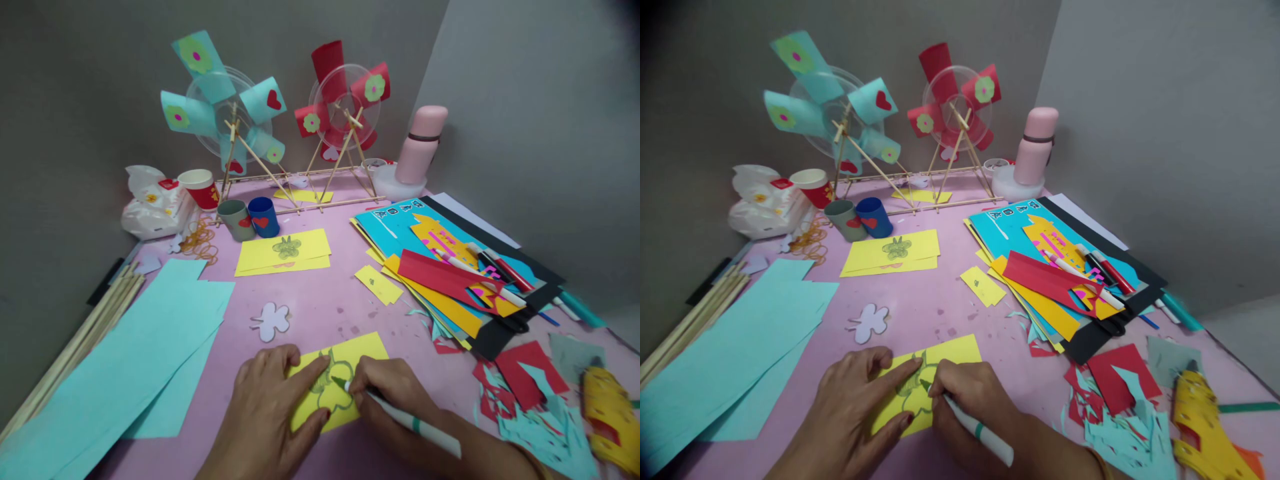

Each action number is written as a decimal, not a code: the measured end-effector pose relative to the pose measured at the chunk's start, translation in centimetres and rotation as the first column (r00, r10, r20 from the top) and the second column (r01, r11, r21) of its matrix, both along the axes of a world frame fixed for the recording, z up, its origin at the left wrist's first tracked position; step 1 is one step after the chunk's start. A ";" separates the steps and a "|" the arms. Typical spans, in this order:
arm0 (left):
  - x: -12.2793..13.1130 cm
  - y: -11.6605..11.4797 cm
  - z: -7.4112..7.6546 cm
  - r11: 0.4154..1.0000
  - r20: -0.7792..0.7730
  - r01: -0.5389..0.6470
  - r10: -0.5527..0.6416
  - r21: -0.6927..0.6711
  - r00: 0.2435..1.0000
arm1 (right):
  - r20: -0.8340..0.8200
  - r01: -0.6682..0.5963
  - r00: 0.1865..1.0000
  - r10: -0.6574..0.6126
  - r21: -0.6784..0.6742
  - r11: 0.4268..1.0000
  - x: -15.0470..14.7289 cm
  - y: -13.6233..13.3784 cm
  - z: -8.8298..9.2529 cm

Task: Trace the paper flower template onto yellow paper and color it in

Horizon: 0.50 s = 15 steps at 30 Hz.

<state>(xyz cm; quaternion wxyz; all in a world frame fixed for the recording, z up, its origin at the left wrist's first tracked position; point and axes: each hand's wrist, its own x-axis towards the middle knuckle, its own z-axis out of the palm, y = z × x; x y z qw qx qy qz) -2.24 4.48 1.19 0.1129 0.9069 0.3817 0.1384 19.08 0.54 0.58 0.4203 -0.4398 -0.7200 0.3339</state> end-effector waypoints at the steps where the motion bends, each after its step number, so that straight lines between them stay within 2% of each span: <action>1: 0.0 0.0 0.0 1.000 0.002 0.001 -0.001 -0.004 1.000 | 0.007 -0.008 1.000 0.008 -0.009 1.000 0.0 0.0 0.0; 5: 0.0 0.0 0.0 1.000 0.011 0.003 -0.003 -0.006 1.000 | 0.033 -0.025 0.999 0.026 -0.048 0.999 0.0 0.1 0.1; 15: 0.0 -0.1 0.1 1.000 0.005 -0.002 0.002 0.008 1.000 | 0.087 0.005 0.996 -0.001 -0.042 0.999 -0.1 0.1 -0.1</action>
